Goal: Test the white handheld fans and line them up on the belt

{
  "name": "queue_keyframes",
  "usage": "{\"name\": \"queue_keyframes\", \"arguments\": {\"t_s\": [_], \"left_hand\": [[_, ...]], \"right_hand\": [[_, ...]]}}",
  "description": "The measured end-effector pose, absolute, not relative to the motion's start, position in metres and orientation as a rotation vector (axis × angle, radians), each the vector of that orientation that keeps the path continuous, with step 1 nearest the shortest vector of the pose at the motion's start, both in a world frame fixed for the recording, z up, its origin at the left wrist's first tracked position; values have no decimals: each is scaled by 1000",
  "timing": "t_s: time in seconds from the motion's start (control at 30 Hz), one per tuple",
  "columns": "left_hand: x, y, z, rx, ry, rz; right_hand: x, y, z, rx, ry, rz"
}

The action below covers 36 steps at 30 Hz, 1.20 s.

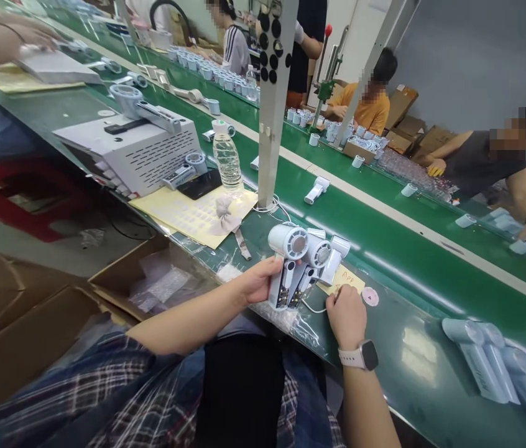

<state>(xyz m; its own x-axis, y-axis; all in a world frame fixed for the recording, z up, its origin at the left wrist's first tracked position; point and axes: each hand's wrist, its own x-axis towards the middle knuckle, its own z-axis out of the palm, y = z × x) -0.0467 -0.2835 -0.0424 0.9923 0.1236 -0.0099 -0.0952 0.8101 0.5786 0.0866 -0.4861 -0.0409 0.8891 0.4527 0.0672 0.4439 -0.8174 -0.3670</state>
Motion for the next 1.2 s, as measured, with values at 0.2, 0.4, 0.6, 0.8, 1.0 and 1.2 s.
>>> {"name": "queue_keyframes", "arguments": {"t_s": [0.2, 0.4, 0.6, 0.8, 1.0, 1.2], "left_hand": [[-41, -278, -36, 615, 19, 186], [-27, -281, -12, 596, -28, 276], [-28, -288, -5, 617, 5, 372], [-28, -292, -6, 659, 68, 516], [-28, -287, 7, 565, 78, 498], [-31, -287, 2, 631, 29, 461]], "right_hand": [[50, -485, -39, -2211, -706, 316], [9, -463, -24, -1560, -701, 872], [-4, -444, -22, -1474, -645, 708], [-17, -441, -30, -1325, -563, 747], [-7, -444, -17, -1593, -805, 473], [-9, -440, -25, -1445, -593, 553]]}}
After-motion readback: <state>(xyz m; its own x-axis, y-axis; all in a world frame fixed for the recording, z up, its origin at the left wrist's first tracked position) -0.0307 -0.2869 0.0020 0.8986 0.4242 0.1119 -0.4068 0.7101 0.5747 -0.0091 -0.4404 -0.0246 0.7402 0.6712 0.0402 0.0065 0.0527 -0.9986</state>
